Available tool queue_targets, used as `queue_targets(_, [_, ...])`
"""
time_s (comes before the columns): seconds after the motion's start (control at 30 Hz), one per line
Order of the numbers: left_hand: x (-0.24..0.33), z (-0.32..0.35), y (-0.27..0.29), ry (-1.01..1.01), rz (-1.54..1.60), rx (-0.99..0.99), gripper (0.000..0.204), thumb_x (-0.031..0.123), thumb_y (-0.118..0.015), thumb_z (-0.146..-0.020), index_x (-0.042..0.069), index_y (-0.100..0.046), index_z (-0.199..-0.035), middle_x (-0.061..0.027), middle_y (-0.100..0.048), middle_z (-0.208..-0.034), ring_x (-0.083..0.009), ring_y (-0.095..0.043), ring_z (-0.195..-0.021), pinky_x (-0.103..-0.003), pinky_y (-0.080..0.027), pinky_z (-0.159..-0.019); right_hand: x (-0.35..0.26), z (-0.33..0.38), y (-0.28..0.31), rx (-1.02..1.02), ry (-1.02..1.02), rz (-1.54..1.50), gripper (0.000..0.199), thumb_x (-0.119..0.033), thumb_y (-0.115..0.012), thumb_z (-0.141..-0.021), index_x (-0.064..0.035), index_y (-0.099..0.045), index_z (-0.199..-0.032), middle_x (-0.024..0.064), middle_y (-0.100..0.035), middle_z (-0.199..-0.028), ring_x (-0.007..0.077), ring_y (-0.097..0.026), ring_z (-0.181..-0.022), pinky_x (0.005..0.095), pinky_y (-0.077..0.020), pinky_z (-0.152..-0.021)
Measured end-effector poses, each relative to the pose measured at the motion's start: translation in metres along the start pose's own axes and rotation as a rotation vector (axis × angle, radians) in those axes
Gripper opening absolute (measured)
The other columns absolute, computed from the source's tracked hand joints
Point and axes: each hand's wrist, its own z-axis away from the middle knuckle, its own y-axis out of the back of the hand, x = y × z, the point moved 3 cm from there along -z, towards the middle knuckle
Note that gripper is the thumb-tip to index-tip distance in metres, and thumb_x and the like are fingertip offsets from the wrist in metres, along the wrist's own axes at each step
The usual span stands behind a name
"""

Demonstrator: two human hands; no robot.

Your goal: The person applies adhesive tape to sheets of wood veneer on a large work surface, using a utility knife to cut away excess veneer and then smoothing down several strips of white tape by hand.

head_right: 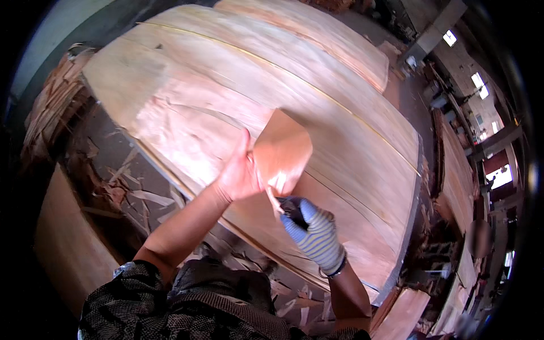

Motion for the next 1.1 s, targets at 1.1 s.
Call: queue_targets(1.1, [0.696,0.593,-0.089,-1.204,-0.997,1.017,0.038,0.026,-0.048,-0.088,0.003,-0.049,-0.118,-0.0082,-0.052,-0.118,-0.0205,-0.048,-0.110,-0.035,-0.040,-0.090,-0.154,-0.366,-0.277,0.096,0.135,0.346,0.016,-0.017,-0.060,-0.079,-0.0030,-0.057,-0.086,0.0130,-0.058,-0.067,0.0240,-0.055,-0.055,0.0331,-0.0446,-0.054])
